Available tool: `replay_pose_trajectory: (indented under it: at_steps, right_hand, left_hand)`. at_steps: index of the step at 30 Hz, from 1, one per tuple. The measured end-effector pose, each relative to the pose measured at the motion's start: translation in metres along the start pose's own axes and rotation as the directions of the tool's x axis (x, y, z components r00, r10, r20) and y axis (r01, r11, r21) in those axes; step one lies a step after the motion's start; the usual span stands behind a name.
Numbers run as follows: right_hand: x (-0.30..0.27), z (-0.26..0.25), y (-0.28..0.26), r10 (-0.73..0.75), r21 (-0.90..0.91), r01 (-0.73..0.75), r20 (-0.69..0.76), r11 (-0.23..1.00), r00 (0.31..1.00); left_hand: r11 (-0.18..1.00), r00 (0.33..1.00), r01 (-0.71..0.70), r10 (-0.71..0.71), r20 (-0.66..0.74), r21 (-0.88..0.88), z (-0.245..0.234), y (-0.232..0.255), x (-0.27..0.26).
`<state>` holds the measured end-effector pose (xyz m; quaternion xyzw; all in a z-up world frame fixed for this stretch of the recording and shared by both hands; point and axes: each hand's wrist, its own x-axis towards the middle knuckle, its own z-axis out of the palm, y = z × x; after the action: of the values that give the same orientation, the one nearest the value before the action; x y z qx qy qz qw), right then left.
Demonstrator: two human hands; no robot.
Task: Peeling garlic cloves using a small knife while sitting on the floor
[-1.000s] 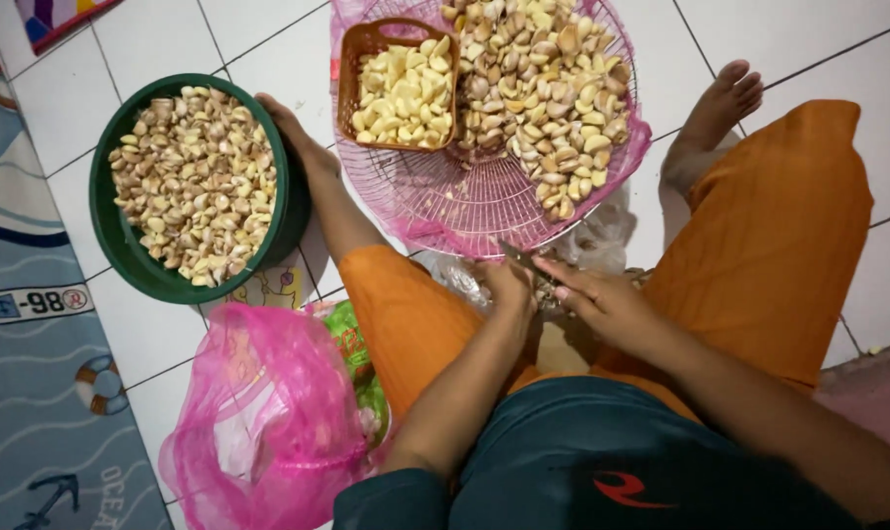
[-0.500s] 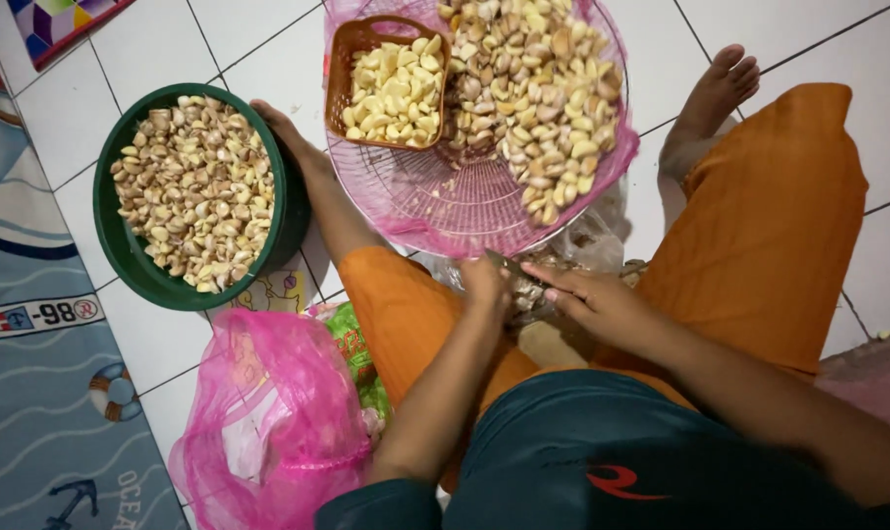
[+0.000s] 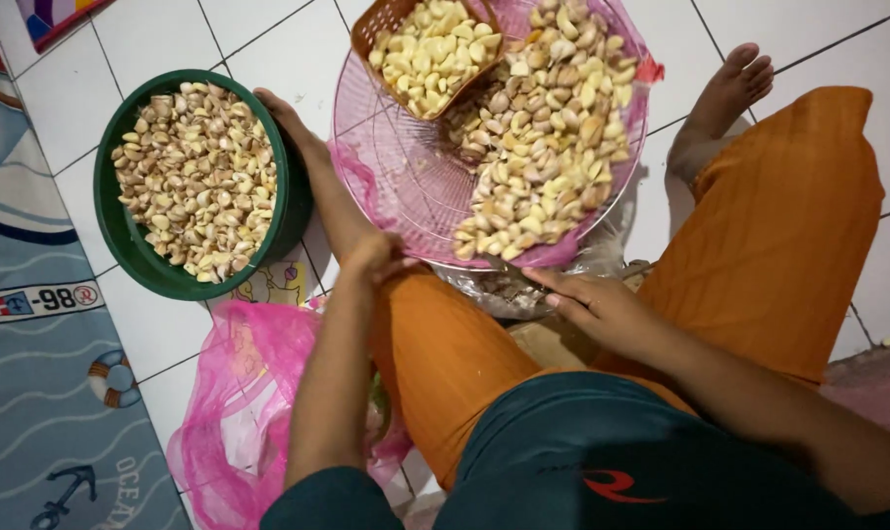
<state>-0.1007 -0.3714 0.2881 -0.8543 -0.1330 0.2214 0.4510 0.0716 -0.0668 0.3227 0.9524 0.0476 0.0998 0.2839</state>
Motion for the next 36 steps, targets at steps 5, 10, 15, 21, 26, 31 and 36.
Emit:
replay_pose_trajectory:
  at_steps: [5, 10, 15, 21, 26, 31, 36]
  right_hand:
    - [0.0, -0.001, 0.003, -0.024, 0.027, 0.024, 0.014, 0.999, 1.0]
    - [0.0, 0.004, 0.01, -0.082, 0.012, 0.082, -0.016, 0.997, 0.997]
    - [-0.007, 0.003, 0.007, -0.073, 0.045, 0.074, -0.033, 0.996, 0.997]
    - [-0.008, -0.003, 0.008, 0.027, 0.056, -0.028, 0.016, 0.998, 1.0]
    - [-0.01, -0.025, -0.018, 0.229, 0.18, -0.248, 0.121, 0.952, 0.966]
    - [-0.004, -0.03, -0.035, 0.152, 0.213, -0.151, 0.014, 0.965, 0.988]
    - [-0.004, -0.023, -0.044, 0.151, 0.193, -0.149, 0.005, 0.97, 0.989]
  left_hand:
    - [0.201, 0.184, 0.977, -0.655, 0.733, -0.066, 0.087, -0.152, -0.003]
    - [0.653, 0.568, 0.757, -0.679, 0.465, 0.028, 0.066, -0.12, -0.006]
    - [0.951, 0.987, 0.142, -0.155, -0.028, -0.274, 0.048, -0.001, 0.018]
    - [0.767, 0.812, 0.584, -0.549, 0.199, -0.266, 0.183, -0.024, 0.123]
    - [0.825, 0.837, 0.547, -0.533, 0.124, -0.145, 0.214, -0.054, 0.138]
    - [0.878, 0.884, 0.441, -0.461, -0.079, -0.187, 0.199, -0.077, 0.119]
    - [0.905, 0.918, 0.371, -0.392, -0.067, -0.208, 0.154, -0.111, 0.09]
